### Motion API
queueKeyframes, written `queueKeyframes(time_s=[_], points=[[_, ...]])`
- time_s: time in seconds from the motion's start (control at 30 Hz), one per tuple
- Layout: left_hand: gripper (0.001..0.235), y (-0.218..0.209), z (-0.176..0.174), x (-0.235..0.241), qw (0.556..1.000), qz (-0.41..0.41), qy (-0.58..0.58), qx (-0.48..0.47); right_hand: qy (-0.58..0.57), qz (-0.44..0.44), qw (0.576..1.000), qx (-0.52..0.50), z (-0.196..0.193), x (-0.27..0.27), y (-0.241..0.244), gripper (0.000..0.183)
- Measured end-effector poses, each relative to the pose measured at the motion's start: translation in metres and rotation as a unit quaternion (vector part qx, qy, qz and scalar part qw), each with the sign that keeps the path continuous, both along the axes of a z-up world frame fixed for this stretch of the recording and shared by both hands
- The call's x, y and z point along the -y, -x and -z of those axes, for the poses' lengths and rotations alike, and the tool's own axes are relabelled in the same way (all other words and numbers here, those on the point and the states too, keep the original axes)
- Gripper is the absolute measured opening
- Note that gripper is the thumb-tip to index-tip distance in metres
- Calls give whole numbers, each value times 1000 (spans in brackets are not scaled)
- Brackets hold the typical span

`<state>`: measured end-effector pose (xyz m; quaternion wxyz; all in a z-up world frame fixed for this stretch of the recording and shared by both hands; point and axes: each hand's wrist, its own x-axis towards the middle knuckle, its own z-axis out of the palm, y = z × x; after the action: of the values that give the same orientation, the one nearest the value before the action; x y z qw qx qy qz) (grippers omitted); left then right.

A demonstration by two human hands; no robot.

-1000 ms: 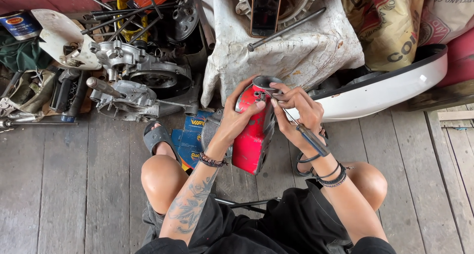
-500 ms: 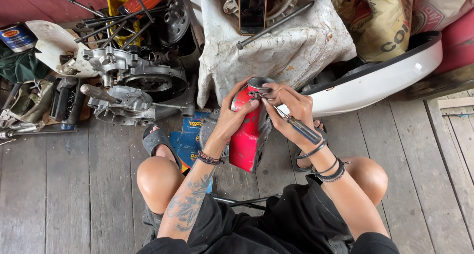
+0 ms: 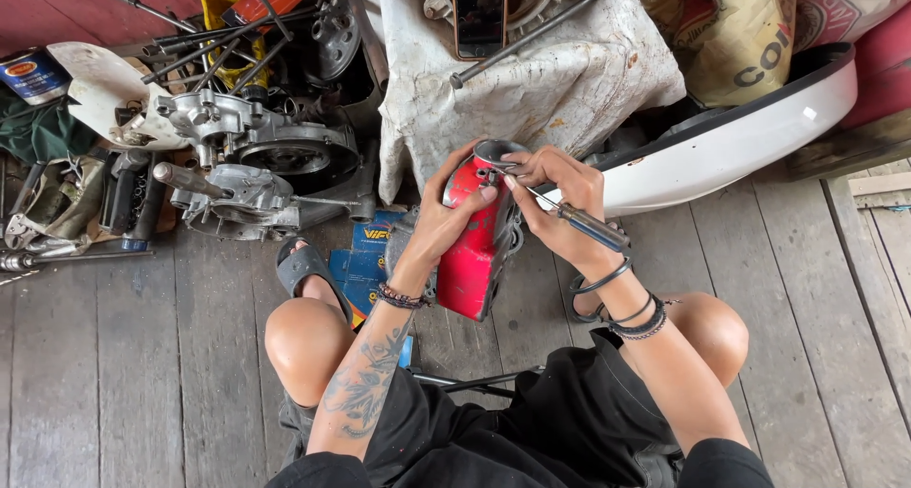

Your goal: The person is using a small metal tool to scrape red paint or residue from a metal motorcycle engine component.

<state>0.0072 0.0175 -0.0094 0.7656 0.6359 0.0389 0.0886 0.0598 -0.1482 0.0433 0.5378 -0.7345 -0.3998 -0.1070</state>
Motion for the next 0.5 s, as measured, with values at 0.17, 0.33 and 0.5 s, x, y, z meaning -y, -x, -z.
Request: queueKeyframes(time_s=[0.17, 0.33, 0.5], points=[[69, -2, 0, -3, 1000, 3, -21, 16, 26, -41, 999, -19, -10, 7, -4, 23], [70, 0, -3, 0, 1000, 2, 10, 7, -9, -11, 1000, -2, 2, 0, 0, 24], [69, 3, -7, 1, 1000, -10, 19, 2, -27, 13, 999, 25, 7, -5, 3, 22]])
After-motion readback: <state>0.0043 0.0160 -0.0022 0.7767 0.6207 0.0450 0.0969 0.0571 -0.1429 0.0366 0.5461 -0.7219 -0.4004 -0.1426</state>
